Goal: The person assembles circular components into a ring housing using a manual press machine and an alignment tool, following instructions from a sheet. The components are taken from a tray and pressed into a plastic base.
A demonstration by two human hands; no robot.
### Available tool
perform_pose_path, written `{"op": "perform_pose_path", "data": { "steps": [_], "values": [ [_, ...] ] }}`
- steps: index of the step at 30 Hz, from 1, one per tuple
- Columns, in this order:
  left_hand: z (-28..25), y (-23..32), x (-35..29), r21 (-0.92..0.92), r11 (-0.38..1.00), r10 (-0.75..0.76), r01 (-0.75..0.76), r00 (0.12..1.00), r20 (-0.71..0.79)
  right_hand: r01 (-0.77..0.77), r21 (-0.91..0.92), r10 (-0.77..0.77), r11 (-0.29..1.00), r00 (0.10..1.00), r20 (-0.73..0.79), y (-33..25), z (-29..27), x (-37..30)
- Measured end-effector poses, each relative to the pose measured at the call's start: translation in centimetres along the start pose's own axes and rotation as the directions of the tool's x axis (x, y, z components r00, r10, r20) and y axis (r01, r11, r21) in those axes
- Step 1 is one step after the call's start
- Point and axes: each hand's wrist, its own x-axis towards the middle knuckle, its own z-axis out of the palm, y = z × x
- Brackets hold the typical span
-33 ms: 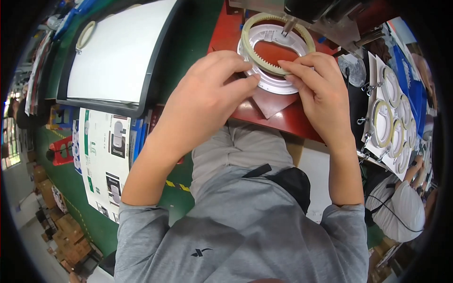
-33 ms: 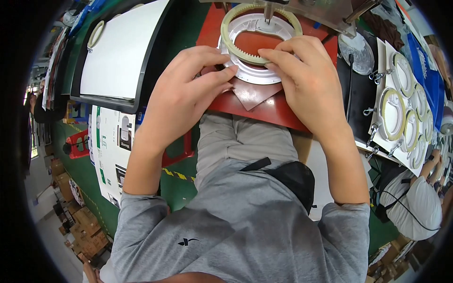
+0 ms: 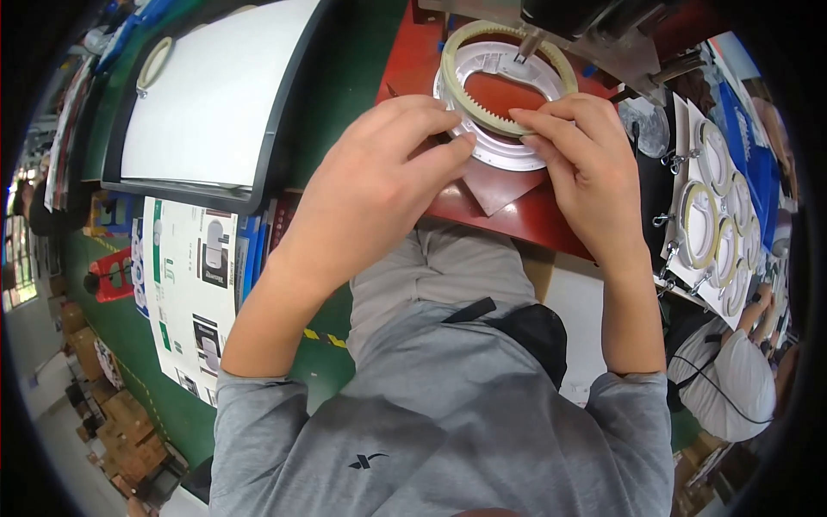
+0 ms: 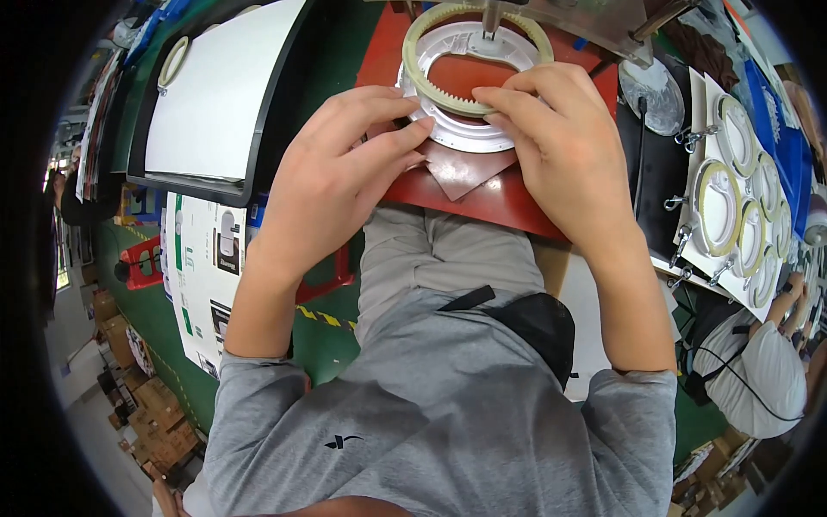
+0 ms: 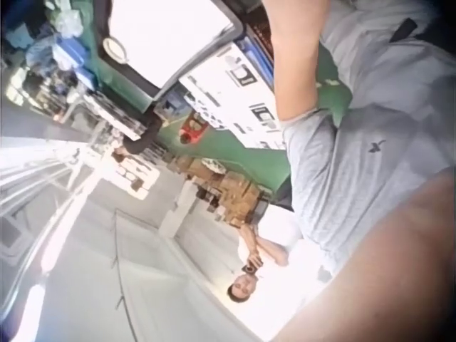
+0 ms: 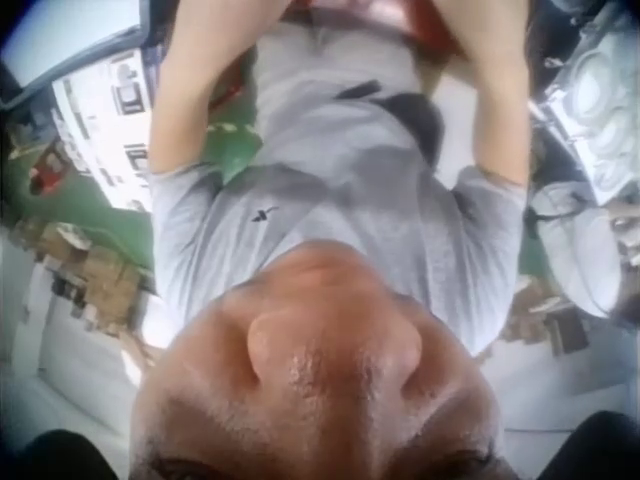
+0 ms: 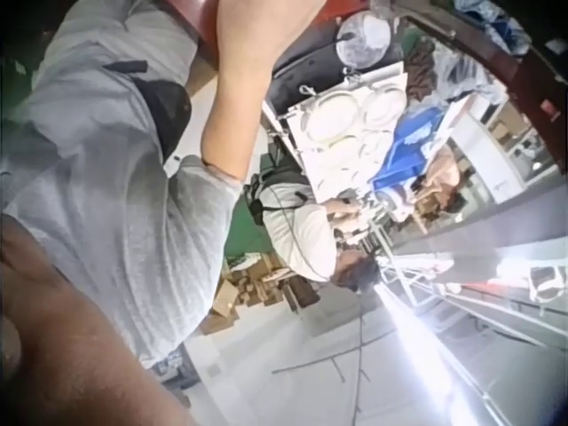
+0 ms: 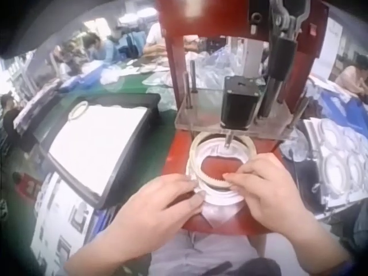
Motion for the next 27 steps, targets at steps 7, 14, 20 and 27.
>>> {"op": "perform_pose_path", "data": {
  "steps": [7,14,20,27],
  "values": [
    [-0.1,-0.7,0.5,-0.135,0.989,-0.066,0.066,0.998,0.006,0.032,-0.052,-0.03,0.998,0.999,0.028,-0.2,-0.3,-0.1],
    [1.2,-0.1,-1.6,-0.037,0.998,-0.061,0.058,0.995,-0.081,0.036,-0.106,-0.039,0.994,0.999,-0.023,-2.1,0.1,-0.6],
    [1.8,0.9,-2.5,-0.171,0.967,-0.205,0.187,0.974,-0.092,-0.027,-0.093,0.019,0.995,0.996,-0.085,-3.4,1.2,-1.0],
    [1.9,0.9,-1.4,-0.26,0.944,-0.27,0.203,0.928,-0.255,-0.031,-0.096,0.02,0.995,0.993,-0.116,-3.9,1.8,-0.9]
  ]
}}
